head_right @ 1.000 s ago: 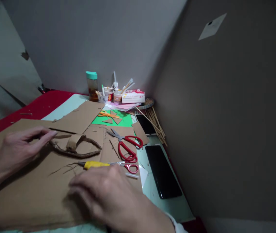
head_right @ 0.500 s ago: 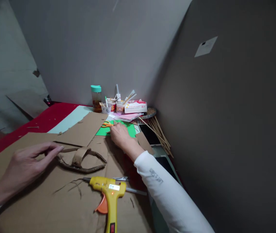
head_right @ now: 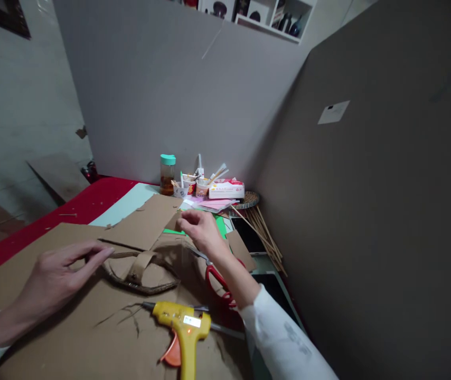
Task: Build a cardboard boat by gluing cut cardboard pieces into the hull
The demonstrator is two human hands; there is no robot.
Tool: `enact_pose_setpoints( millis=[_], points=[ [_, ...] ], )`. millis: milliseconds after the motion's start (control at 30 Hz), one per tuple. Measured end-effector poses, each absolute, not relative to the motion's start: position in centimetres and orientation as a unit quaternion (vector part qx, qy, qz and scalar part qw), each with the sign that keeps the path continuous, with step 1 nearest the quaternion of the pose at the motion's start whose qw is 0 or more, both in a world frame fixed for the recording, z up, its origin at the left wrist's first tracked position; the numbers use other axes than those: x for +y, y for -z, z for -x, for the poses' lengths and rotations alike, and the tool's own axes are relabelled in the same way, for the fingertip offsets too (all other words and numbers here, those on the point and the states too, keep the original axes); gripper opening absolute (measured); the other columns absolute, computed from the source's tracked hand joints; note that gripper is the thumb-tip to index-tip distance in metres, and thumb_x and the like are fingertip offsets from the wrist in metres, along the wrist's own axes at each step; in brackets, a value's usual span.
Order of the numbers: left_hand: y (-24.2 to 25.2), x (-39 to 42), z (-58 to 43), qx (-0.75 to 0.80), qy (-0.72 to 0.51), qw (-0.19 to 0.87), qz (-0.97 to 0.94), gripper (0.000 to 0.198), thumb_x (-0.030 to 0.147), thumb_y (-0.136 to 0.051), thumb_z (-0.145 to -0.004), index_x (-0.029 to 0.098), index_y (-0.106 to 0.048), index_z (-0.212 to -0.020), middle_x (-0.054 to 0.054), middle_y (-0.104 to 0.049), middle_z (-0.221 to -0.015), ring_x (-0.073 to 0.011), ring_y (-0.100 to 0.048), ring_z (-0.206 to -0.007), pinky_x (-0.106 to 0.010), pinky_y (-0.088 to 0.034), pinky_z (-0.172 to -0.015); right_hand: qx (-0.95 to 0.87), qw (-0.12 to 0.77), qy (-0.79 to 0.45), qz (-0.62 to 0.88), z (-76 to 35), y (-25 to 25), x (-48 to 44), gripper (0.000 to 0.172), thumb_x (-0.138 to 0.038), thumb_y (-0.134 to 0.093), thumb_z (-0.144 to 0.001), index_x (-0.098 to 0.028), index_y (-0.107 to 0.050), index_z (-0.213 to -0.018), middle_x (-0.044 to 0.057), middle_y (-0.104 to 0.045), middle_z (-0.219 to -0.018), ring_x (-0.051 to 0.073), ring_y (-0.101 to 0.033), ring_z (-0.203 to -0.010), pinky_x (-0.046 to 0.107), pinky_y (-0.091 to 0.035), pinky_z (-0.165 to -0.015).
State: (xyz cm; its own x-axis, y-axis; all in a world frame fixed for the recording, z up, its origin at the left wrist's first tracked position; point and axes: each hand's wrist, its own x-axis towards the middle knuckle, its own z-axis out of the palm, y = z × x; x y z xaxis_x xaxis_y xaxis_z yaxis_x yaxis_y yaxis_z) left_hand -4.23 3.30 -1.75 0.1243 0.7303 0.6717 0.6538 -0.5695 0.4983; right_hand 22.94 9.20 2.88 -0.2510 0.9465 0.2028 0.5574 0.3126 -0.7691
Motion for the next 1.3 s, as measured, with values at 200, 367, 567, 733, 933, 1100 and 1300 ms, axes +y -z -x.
enact_pose_setpoints(
  millis=[200,367,567,733,933,1100,1300],
  points=[
    [-1.0,-0.4,0.2,0.442,-0.501,0.371,-0.645,0.02,0.044,-0.068,-0.089,0.024,-0.073,-0.092,0.002,-0.067,-0.072,-0.013,-0.056,-0.057,-0.022,-0.044,-0.052,-0.646,0.451,-0.469,0.401,-21.2,-3.6,1.4,0.031,-0.046,-0.072,-0.086,-0.019,-0.058,-0.094,-0.002,-0.062,-0.074,0.012,-0.06,-0.064,0.027,-0.054,-0.067],
    [-1.6,-2.0,-2.0,0.384,-0.483,0.512,-0.597,0.023,0.043,-0.073,-0.088,0.023,-0.064,-0.095,0.005,-0.059,-0.059,-0.0117,-0.052,-0.049,-0.02,-0.042,-0.046,-0.586,0.483,-0.543,0.357,-20.1,-3.5,-1.6,0.032,-0.043,-0.081,-0.083,-0.019,-0.06,-0.085,-0.002,-0.06,-0.078,0.011,-0.06,-0.068,0.024,-0.052,-0.068],
    [-1.8,-0.9,-0.6,0.374,-0.502,0.527,-0.575,0.018,0.037,-0.072,-0.091,0.02,-0.066,-0.087,0.005,-0.055,-0.064,-0.008,-0.048,-0.054,-0.017,-0.04,-0.05,-0.768,0.333,-0.324,0.44,-24.2,-2.4,-2.6,0.023,-0.034,-0.053,-0.104,-0.02,-0.063,-0.09,0.002,-0.066,-0.081,0.015,-0.061,-0.073,0.026,-0.048,-0.066],
    [-2.0,-0.7,0.2,0.364,-0.512,0.547,-0.553,0.016,0.036,-0.067,-0.095,0.02,-0.063,-0.095,0.002,-0.063,-0.072,-0.0104,-0.057,-0.063,-0.019,-0.049,-0.059,-0.841,0.195,-0.179,0.472,-28.5,-1.2,-4.0,0.016,-0.022,-0.049,-0.102,-0.022,-0.064,-0.096,0.006,-0.071,-0.093,0.018,-0.068,-0.078,0.027,-0.053,-0.066],
    [-2.3,-0.7,-0.2,0.364,-0.524,0.581,-0.505,0.02,0.027,-0.073,-0.087,0.022,-0.055,-0.093,0.001,-0.069,-0.071,-0.0127,-0.061,-0.055,-0.022,-0.051,-0.047,-0.825,0.228,-0.124,0.502,-29.8,-0.5,-6.8,0.013,-0.023,-0.051,-0.103,-0.024,-0.063,-0.096,0.004,-0.071,-0.091,0.016,-0.071,-0.071,0.024,-0.056,-0.062],
    [-2.5,-0.2,-0.5,0.404,-0.537,0.548,-0.497,0.023,0.02,-0.075,-0.08,0.023,-0.056,-0.093,0.006,-0.063,-0.061,-0.0111,-0.06,-0.049,-0.019,-0.05,-0.043,-0.788,0.188,-0.126,0.573,-30.4,0.2,-7.3,0.016,-0.022,-0.05,-0.103,-0.023,-0.066,-0.104,0.008,-0.073,-0.102,0.021,-0.073,-0.082,0.031,-0.056,-0.071],
    [-2.1,-0.3,-0.5,0.427,-0.525,0.555,-0.484,0.03,0.026,-0.08,-0.075,0.024,-0.057,-0.094,0.004,-0.07,-0.062,-0.0116,-0.059,-0.044,-0.019,-0.051,-0.039,-0.752,0.094,-0.019,0.652,-30.5,-0.7,-4.1,0.02,-0.022,-0.05,-0.104,-0.018,-0.066,-0.115,0.013,-0.072,-0.117,0.027,-0.07,-0.104,0.037,-0.053,-0.088]
  ],
)
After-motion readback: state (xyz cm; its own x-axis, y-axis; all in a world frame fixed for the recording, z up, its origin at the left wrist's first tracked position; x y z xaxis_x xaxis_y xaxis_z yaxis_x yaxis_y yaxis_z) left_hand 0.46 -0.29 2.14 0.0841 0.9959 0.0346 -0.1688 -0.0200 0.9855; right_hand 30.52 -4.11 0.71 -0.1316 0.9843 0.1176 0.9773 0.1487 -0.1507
